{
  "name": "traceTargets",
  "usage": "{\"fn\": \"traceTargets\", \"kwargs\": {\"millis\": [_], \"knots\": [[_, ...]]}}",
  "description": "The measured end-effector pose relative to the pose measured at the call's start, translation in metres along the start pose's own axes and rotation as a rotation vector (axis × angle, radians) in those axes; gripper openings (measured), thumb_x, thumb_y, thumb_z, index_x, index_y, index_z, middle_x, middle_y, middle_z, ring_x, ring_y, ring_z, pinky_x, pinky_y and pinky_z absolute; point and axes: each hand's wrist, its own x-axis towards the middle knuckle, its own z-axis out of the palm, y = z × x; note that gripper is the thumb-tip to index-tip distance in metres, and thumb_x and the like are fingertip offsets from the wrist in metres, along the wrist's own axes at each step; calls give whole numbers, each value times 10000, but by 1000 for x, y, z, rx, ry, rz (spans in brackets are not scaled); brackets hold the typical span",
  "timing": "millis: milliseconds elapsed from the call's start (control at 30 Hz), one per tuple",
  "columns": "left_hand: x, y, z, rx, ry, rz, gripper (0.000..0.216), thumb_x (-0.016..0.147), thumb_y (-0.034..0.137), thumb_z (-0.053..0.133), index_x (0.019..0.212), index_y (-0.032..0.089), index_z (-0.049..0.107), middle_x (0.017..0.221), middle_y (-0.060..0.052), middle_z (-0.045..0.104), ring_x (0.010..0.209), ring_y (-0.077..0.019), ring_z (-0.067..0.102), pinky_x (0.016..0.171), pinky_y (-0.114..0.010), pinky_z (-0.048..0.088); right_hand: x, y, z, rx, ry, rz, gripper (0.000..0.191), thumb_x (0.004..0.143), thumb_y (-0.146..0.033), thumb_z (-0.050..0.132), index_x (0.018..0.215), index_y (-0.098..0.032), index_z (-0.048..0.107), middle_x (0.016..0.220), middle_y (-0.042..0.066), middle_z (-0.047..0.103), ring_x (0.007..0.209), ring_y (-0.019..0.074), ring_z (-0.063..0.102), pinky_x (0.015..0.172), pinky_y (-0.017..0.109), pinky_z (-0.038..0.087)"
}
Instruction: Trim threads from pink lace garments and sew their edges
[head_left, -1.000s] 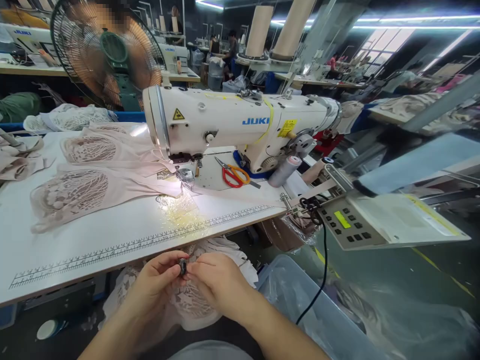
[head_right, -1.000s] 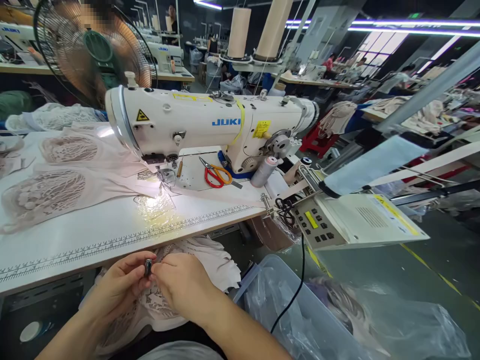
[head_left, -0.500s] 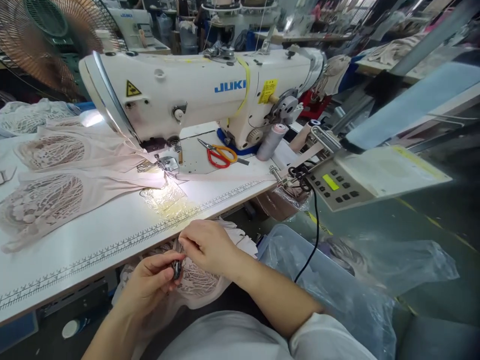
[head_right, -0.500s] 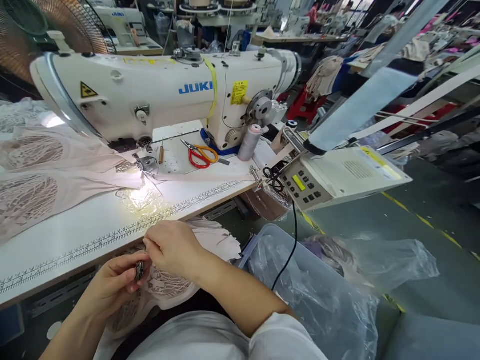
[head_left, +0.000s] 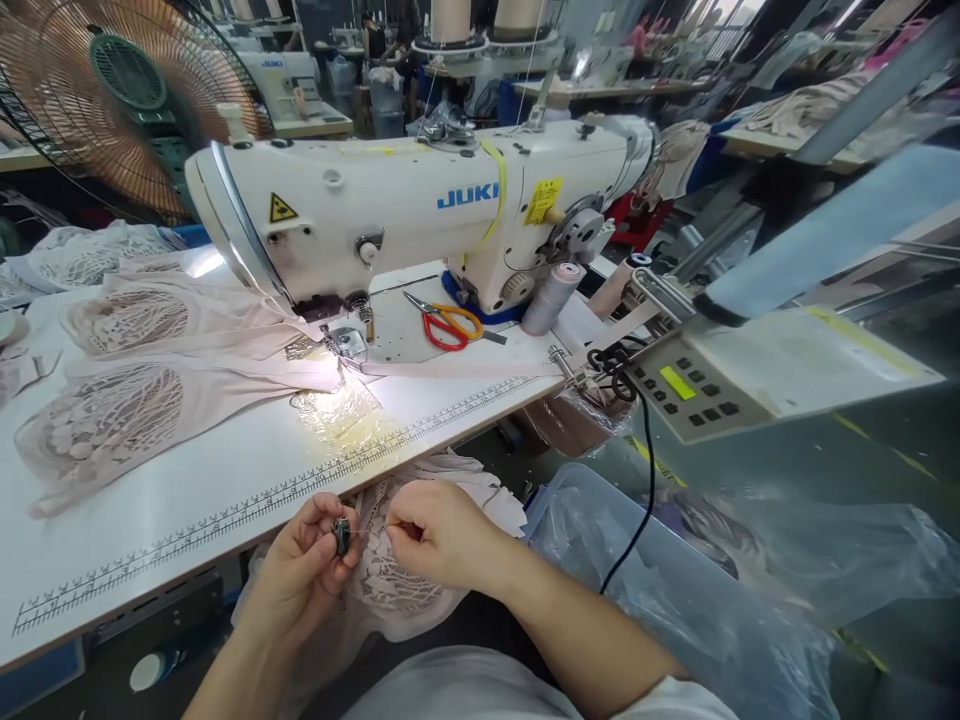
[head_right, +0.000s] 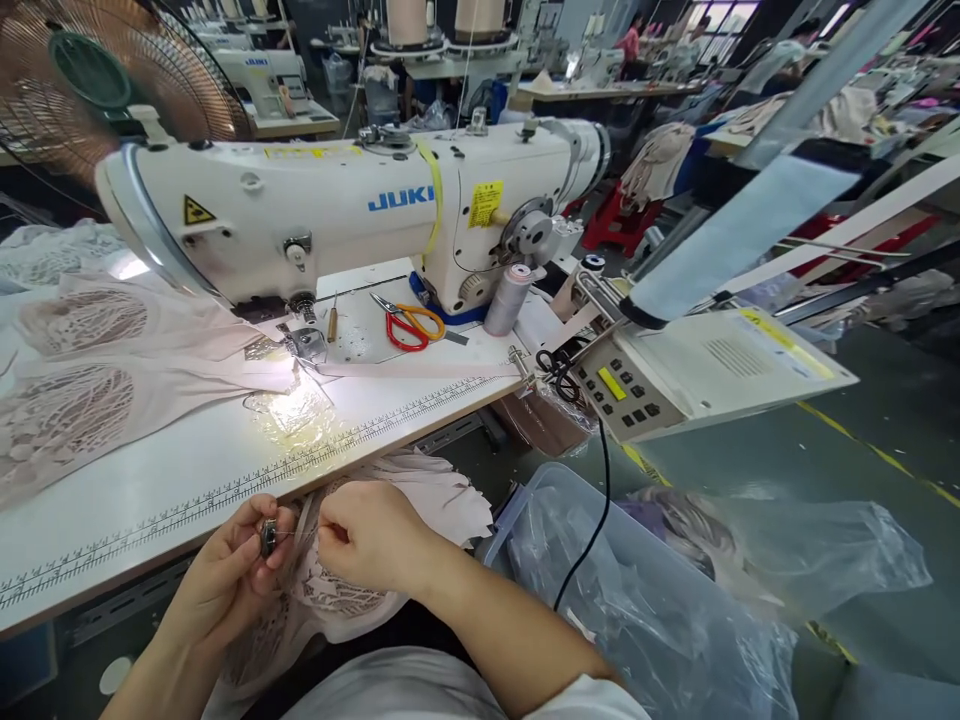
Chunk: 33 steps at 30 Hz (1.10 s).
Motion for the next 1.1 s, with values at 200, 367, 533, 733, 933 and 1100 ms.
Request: {"fn": "traceTargets", "kwargs": {"millis": [200, 367, 533, 733, 933, 1100], "knots": [[-5, -6, 2, -49, -117, -109, 262, 640, 232, 856, 811, 211, 659, 691, 17, 658, 501, -46, 594, 414, -61, 412, 10, 2, 10, 38, 8, 54, 203, 671, -39, 553, 562, -186, 465, 562, -62, 439, 544, 100, 420, 527, 213, 296], [-6, -13, 3, -62, -170, -185, 250, 646, 223, 853, 801, 200, 659, 656, 12, 651, 490, -53, 593, 402, -68, 395, 16, 0, 9, 80, 67, 55, 214, 693, -56, 551, 560, -186, 445, 576, -52, 464, 566, 105, 443, 551, 218, 314], [-6, -13, 3, -42, -175, -194, 248, 654, 243, 850, 796, 208, 650, 659, 18, 646, 485, -48, 589, 404, -68, 398, 12, -4, 0, 116, 157, 15, 189, 742, -97, 514, 593, -192, 447, 591, -42, 467, 576, 106, 454, 563, 215, 337], [-7, -11, -1, 45, -118, -122, 269, 641, 260, 852, 808, 196, 652, 708, 0, 662, 498, -73, 599, 396, -95, 419, 0, -14, -14, 137, 276, -93, 203, 790, -138, 480, 598, -200, 458, 570, -39, 449, 557, 109, 441, 557, 220, 353], [-13, -11, -3, 225, 66, 64, 277, 643, 190, 837, 891, 191, 714, 776, -24, 692, 622, -134, 649, 565, -190, 554, -15, -26, -26, 104, 85, -288, 203, 833, -134, 473, 643, -208, 476, 584, -40, 464, 557, 110, 446, 558, 220, 384], [-26, -6, 10, 258, 295, 187, 328, 538, 292, 893, 792, 189, 712, 814, -38, 697, 704, -176, 672, 647, -233, 575, -24, -26, 3, -51, -156, -371, 228, 819, -140, 481, 614, -221, 423, 611, -31, 500, 572, 110, 480, 551, 201, 414]]}}
